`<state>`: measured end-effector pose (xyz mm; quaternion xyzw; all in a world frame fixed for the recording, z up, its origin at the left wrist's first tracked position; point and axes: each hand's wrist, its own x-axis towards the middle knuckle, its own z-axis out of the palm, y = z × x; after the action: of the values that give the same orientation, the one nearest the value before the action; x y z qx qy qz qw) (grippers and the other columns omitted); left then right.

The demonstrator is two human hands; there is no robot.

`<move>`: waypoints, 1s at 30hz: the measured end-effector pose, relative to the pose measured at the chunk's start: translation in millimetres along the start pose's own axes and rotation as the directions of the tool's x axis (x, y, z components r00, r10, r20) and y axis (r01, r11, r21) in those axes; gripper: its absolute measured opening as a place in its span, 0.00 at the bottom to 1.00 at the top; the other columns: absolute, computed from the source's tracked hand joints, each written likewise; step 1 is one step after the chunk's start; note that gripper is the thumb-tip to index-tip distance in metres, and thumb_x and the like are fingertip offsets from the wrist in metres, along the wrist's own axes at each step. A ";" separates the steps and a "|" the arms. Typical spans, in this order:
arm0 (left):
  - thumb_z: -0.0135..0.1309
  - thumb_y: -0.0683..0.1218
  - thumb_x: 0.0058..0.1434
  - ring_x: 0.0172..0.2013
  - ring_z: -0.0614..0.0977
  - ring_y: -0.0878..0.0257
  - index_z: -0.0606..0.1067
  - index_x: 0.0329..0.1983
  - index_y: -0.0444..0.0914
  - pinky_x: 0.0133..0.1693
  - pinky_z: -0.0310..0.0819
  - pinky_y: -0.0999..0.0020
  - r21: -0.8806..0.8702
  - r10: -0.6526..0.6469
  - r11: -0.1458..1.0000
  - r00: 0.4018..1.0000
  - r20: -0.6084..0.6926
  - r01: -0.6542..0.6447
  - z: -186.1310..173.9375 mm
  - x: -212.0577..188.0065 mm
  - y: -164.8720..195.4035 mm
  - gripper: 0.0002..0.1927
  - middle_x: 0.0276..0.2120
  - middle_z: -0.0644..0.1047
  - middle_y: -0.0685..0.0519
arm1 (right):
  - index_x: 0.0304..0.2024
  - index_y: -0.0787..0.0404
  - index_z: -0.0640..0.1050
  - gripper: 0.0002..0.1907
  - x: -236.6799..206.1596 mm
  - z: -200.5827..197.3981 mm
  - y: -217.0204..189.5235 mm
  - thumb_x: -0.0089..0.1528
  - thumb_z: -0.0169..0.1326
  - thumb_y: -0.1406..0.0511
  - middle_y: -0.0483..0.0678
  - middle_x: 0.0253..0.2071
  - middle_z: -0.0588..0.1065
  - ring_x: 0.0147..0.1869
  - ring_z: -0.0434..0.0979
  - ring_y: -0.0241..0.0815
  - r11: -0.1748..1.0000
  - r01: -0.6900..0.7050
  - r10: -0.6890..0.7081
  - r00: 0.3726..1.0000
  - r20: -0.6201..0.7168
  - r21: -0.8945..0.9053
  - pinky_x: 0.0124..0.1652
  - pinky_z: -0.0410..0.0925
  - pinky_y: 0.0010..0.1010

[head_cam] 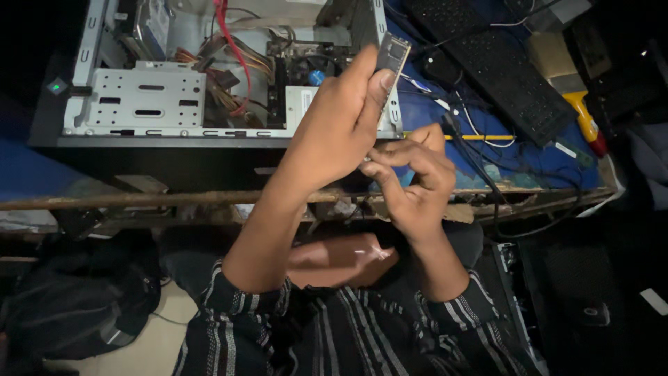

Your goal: The person cleans a RAM module with a cloth, then inserts it into the motherboard inside an open desktop case. They use a screwdriver to tighten screws on the motherboard and adjust internal cables.

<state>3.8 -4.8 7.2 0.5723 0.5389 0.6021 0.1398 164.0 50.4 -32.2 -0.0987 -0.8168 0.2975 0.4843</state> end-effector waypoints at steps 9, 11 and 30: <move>0.40 0.48 0.80 0.25 0.75 0.51 0.64 0.49 0.35 0.31 0.69 0.59 0.029 0.056 0.998 0.997 -0.046 -0.055 0.8 1.0 -8.5 0.11 0.26 0.73 0.44 | 0.38 0.65 0.81 0.06 16.0 7.0 8.3 0.60 0.65 0.74 0.50 0.40 0.80 0.46 0.72 0.39 0.997 -0.051 0.058 0.992 -0.112 0.058 0.47 0.67 0.26; 0.40 0.48 0.80 0.27 0.77 0.47 0.65 0.49 0.34 0.32 0.70 0.58 0.048 0.061 0.997 0.997 -0.053 -0.058 1.4 1.0 -9.0 0.11 0.27 0.74 0.43 | 0.39 0.66 0.82 0.05 21.5 7.5 11.6 0.61 0.65 0.75 0.50 0.39 0.80 0.44 0.71 0.38 0.998 -0.060 0.063 0.987 -0.147 0.028 0.46 0.65 0.25; 0.41 0.48 0.80 0.24 0.73 0.45 0.64 0.49 0.34 0.30 0.67 0.55 0.093 0.021 0.996 0.998 -0.058 -0.015 -1.6 0.8 -4.4 0.11 0.25 0.72 0.42 | 0.40 0.66 0.82 0.06 21.5 8.9 13.3 0.61 0.66 0.74 0.48 0.41 0.79 0.47 0.72 0.37 0.994 -0.086 0.095 0.986 -0.139 0.071 0.48 0.66 0.25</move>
<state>0.3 -3.3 4.4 0.5650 0.5650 0.5943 0.0915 143.8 67.2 -27.3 -0.1410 -0.7647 0.3377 0.5304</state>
